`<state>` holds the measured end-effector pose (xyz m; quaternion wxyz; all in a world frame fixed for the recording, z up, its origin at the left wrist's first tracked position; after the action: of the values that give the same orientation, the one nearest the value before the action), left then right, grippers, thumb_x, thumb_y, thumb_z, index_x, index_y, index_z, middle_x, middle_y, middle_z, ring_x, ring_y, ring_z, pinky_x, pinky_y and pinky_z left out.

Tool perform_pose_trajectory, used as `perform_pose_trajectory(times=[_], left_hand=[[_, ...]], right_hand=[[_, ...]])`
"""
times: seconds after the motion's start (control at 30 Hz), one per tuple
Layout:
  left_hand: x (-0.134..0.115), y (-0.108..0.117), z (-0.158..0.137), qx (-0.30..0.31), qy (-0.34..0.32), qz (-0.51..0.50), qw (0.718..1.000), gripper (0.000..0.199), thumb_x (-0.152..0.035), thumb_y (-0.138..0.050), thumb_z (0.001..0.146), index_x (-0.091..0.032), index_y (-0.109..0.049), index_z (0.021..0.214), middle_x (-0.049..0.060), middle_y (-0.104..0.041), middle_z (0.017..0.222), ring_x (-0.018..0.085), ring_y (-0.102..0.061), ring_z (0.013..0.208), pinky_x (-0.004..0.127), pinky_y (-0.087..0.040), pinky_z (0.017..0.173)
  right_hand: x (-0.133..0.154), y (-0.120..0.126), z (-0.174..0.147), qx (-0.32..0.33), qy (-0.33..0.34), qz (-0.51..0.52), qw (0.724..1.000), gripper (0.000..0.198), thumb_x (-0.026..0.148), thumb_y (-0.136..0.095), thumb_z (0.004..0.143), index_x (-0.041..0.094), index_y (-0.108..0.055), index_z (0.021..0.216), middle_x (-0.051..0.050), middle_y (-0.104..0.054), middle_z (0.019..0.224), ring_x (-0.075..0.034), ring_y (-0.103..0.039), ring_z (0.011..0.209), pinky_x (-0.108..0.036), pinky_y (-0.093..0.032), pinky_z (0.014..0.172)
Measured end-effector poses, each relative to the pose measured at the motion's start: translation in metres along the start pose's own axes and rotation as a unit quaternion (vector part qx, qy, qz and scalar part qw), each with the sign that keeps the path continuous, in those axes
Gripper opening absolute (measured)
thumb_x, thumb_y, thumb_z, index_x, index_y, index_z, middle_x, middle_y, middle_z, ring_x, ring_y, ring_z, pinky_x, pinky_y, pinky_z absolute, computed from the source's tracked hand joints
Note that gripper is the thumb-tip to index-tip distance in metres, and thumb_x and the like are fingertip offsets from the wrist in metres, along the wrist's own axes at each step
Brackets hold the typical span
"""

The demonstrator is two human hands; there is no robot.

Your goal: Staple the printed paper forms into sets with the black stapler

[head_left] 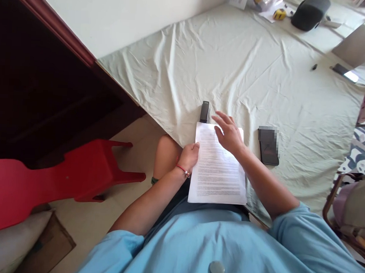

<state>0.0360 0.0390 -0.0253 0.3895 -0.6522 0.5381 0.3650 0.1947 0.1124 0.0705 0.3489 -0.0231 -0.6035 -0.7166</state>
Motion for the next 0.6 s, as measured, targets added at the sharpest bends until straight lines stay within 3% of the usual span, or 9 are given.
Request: perform_pose_trajectory(times=[0.07, 0.13, 0.2, 0.27, 0.43, 0.6], left_hand=[[0.000, 0.005, -0.007, -0.019, -0.023, 0.034, 0.999, 0.044, -0.053, -0.068, 0.085, -0.016, -0.062, 0.064, 0.003, -0.060, 0.061, 0.018, -0.052, 0.063, 0.028, -0.037, 0.060], [0.000, 0.011, -0.015, -0.032, -0.057, 0.060, 0.996, 0.044, -0.054, -0.067, 0.086, -0.016, -0.061, 0.064, 0.003, -0.060, 0.063, 0.017, -0.051, 0.064, 0.028, -0.036, 0.060], [0.002, 0.016, -0.024, -0.034, -0.088, 0.078, 0.993, 0.045, -0.056, -0.065, 0.087, -0.016, -0.062, 0.066, 0.003, -0.060, 0.064, 0.017, -0.051, 0.066, 0.027, -0.037, 0.062], [0.006, 0.019, -0.032, -0.034, -0.106, 0.088, 0.990, 0.046, -0.057, -0.062, 0.090, -0.016, -0.064, 0.070, 0.003, -0.062, 0.067, 0.018, -0.053, 0.068, 0.028, -0.039, 0.064], [0.012, 0.024, -0.048, -0.031, -0.130, 0.089, 0.987, 0.052, -0.063, -0.052, 0.096, -0.014, -0.070, 0.089, 0.006, -0.068, 0.080, 0.018, -0.057, 0.073, 0.028, -0.044, 0.071], [0.017, 0.025, -0.053, -0.039, -0.116, 0.044, 0.992, 0.057, -0.069, -0.056, 0.091, -0.015, -0.071, 0.098, 0.007, -0.071, 0.087, 0.020, -0.062, 0.082, 0.029, -0.048, 0.078]], right_hand=[[-0.011, 0.016, -0.024, -0.050, -0.066, 0.014, 0.997, 0.043, 0.028, -0.044, 0.099, 0.021, -0.060, 0.138, -0.014, -0.057, 0.148, -0.030, -0.054, 0.135, -0.054, -0.047, 0.111], [-0.027, 0.028, -0.056, -0.077, -0.152, 0.035, 0.985, 0.044, 0.038, -0.047, 0.099, 0.021, -0.059, 0.137, -0.017, -0.059, 0.142, -0.029, -0.064, 0.120, -0.050, -0.058, 0.095], [-0.042, 0.033, -0.087, -0.077, -0.223, 0.056, 0.970, 0.050, 0.046, -0.049, 0.096, 0.018, -0.056, 0.137, -0.020, -0.064, 0.133, -0.029, -0.070, 0.105, -0.047, -0.061, 0.082], [-0.052, 0.031, -0.112, -0.052, -0.274, 0.083, 0.957, 0.057, 0.051, -0.051, 0.094, 0.014, -0.055, 0.138, -0.020, -0.069, 0.124, -0.030, -0.071, 0.101, -0.047, -0.060, 0.083], [-0.054, 0.022, -0.137, -0.029, -0.316, 0.097, 0.943, 0.060, 0.055, -0.052, 0.092, 0.017, -0.055, 0.138, -0.016, -0.075, 0.114, -0.030, -0.072, 0.099, -0.048, -0.055, 0.090], [-0.051, 0.006, -0.134, 0.000, -0.345, 0.227, 0.911, 0.059, 0.060, -0.054, 0.088, 0.017, -0.060, 0.130, -0.009, -0.075, 0.087, -0.027, -0.069, 0.078, -0.040, -0.054, 0.069]])
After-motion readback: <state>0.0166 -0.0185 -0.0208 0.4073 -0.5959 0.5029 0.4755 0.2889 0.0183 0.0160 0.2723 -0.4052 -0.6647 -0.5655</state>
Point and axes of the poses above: each hand's wrist, its own z-axis towards the middle knuckle, its own y-axis out of the back of the hand, x = y × z, the point moved 5 cm from there along z, towards the middle knuckle
